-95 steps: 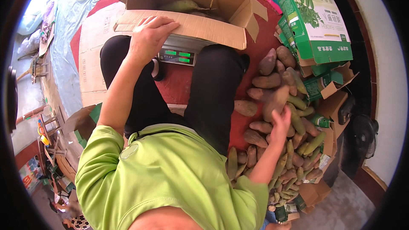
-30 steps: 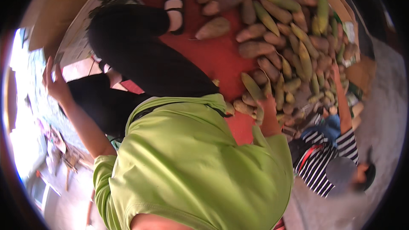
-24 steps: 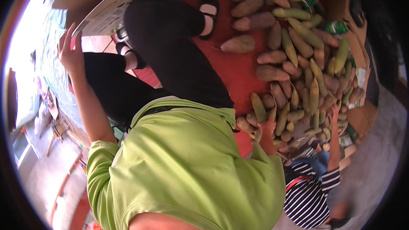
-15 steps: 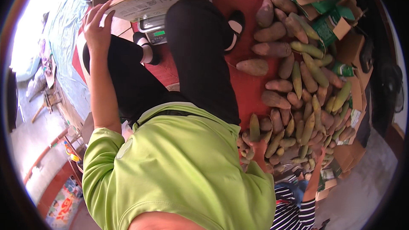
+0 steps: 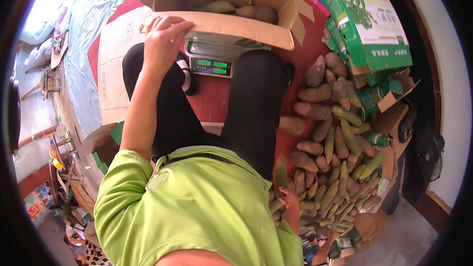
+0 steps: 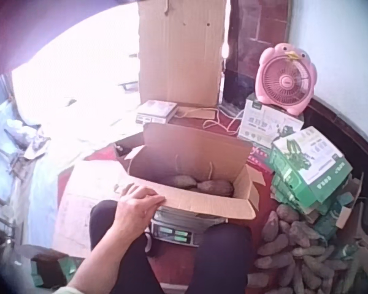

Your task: Picking up radishes from a pile on the floor, weighing them in a box on a digital scale, and closing the box.

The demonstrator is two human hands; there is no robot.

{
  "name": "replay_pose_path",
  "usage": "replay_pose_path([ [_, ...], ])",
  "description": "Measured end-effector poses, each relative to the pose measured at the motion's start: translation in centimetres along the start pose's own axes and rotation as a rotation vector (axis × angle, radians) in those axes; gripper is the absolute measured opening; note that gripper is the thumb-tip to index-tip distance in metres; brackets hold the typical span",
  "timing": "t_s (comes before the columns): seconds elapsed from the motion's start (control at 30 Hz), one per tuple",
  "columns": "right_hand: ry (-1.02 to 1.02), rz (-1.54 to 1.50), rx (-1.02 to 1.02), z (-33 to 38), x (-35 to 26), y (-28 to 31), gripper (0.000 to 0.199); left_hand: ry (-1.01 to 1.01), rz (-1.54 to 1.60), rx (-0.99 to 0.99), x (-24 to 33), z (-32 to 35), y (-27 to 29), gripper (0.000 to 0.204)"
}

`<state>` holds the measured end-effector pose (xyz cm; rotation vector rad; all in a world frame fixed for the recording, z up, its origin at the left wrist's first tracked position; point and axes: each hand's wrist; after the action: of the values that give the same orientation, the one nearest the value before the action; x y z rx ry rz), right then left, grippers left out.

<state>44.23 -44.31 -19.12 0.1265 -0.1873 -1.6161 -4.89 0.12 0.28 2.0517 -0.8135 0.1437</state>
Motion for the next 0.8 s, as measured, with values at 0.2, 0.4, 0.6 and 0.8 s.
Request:
replay_pose_path([
  [0.2,0.518,-0.046,0.0,3.7,-12.6,0.8,0.035,0.048,0.054,-0.021,-0.2,0.1,0.7,0.015],
  [0.4,1.094,0.027,-0.024,14.2,-28.7,-0.3,0.042,0.057,0.042,-0.02,-0.7,0.3,0.5,0.012],
  [0.6,1.406,0.4,0.076,25.9,-41.9,-3.7,0.049,0.046,0.005,-0.012,-0.4,0.2,0.2,0.015],
  [0.8,1.522,0.742,0.017,32.7,-50.8,-14.3,0.047,0.084,0.02,-0.044,-0.7,0.7,0.4,0.015],
])
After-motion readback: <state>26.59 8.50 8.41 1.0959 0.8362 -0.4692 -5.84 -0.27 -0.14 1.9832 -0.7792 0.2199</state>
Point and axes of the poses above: each hand's wrist, its own z-axis away from the middle knuckle, its own y-axis out of the back of the hand, x = y × z, and after that the axes turned 11 degrees about z, right-handed
